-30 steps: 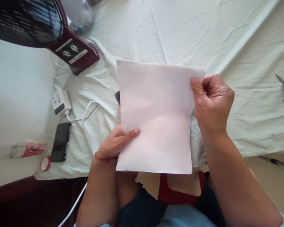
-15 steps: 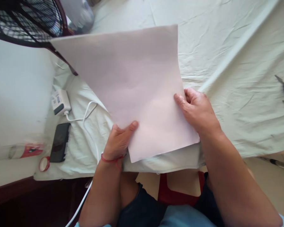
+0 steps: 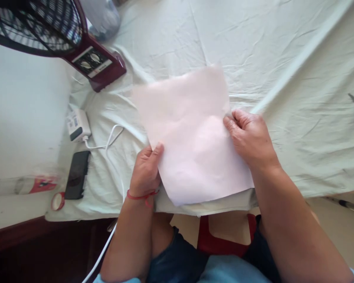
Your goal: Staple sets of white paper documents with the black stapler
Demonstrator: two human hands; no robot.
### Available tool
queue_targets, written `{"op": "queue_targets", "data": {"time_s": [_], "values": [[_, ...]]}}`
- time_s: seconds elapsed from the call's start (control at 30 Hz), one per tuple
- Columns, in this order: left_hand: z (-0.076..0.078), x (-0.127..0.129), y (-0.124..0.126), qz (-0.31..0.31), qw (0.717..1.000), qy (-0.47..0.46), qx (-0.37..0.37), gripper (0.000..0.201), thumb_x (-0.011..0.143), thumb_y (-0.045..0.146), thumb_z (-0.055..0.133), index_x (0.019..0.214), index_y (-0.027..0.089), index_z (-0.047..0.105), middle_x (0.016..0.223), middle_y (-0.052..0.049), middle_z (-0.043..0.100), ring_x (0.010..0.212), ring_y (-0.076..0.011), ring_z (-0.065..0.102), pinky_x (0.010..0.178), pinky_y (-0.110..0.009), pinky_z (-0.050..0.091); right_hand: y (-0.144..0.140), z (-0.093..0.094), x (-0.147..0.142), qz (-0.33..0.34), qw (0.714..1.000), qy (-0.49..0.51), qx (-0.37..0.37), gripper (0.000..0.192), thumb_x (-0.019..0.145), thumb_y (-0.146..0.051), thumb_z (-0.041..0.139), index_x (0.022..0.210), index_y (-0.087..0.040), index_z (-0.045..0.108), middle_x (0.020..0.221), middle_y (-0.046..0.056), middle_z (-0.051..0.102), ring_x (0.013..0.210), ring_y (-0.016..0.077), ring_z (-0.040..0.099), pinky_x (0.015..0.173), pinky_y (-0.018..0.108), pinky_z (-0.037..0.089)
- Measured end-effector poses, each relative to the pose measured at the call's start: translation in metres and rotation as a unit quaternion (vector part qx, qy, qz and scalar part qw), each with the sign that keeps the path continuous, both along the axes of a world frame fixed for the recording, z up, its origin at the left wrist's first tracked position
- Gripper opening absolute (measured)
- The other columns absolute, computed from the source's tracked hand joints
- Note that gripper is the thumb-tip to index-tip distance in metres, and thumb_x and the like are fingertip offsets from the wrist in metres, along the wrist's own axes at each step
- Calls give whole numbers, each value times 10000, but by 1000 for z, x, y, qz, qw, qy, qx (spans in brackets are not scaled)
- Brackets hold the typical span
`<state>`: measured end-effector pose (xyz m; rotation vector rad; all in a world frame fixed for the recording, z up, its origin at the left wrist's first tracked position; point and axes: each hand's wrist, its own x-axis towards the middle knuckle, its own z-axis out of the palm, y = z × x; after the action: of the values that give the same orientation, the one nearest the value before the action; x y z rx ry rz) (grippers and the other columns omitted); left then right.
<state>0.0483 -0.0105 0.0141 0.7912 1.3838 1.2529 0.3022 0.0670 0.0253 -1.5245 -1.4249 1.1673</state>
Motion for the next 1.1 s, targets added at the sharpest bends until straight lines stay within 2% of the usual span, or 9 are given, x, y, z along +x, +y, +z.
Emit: {"op": "queue_targets", "data": {"time_s": [0.17, 0.3, 0.43, 0.53, 0.67, 0.8, 0.97, 1.1], "values": [[3, -5, 8, 110, 993, -39, 30, 420, 789, 568, 950, 898, 183, 825, 939, -93, 860, 1111, -315, 826, 983, -422, 684, 0, 1, -2, 48, 998, -24, -26, 308, 965, -423, 737, 760, -242, 596, 662, -8, 497, 676, 155, 457, 578, 312, 350], [2, -7, 9, 144, 988, -9, 53, 408, 777, 548, 967, 937, 191, 851, 986, -75, 868, 992, -254, 836, 936, -384, 690, -1, -1, -2, 67, 997, -22, -42, 318, 954, -439, 746, 737, -245, 620, 646, -6, 527, 644, 157, 462, 563, 315, 361], [-2, -7, 7, 176, 981, 44, 75, 338, 800, 508, 964, 913, 207, 860, 952, -40, 864, 849, -185, 807, 831, -320, 681, -1, -3, -3, 57, 998, -11, -33, 232, 939, -421, 736, 789, -250, 689, 743, 23, 658, 688, 181, 538, 569, 317, 409], [-3, -5, 7, 179, 980, 52, 72, 347, 784, 504, 977, 900, 198, 863, 925, -40, 857, 813, -183, 799, 802, -325, 674, 0, -6, -5, 35, 999, -21, -20, 196, 934, -404, 719, 818, -246, 708, 786, 32, 680, 733, 187, 559, 584, 310, 415], [-4, -2, 8, 171, 983, 35, 64, 355, 759, 491, 997, 929, 204, 877, 1021, -55, 872, 867, -198, 816, 872, -357, 686, 0, -8, -7, 10, 1000, -14, -9, 249, 940, -421, 713, 769, -249, 657, 782, 29, 660, 726, 179, 535, 580, 305, 401], [-2, 1, 7, 166, 984, 5, 71, 348, 787, 498, 979, 941, 206, 868, 1001, -52, 872, 947, -227, 833, 951, -383, 686, -1, -6, -10, -23, 997, 58, -38, 242, 921, -433, 739, 773, -260, 658, 743, 17, 643, 689, 176, 542, 577, 312, 429], [5, 5, 6, 128, 987, -57, 77, 320, 875, 509, 895, 963, 205, 847, 1002, -73, 866, 1116, -295, 826, 1016, -410, 667, 0, -8, -14, -64, 988, 130, -49, 207, 912, -424, 750, 797, -270, 673, 734, 24, 652, 718, 204, 626, 614, 339, 504], [4, 3, 6, 137, 987, -32, 74, 299, 826, 472, 937, 919, 209, 829, 944, -51, 855, 983, -253, 828, 913, -363, 675, 2, -15, -13, -69, 991, 114, -25, 196, 919, -426, 756, 817, -275, 685, 743, 21, 667, 695, 195, 614, 587, 330, 481]]}}
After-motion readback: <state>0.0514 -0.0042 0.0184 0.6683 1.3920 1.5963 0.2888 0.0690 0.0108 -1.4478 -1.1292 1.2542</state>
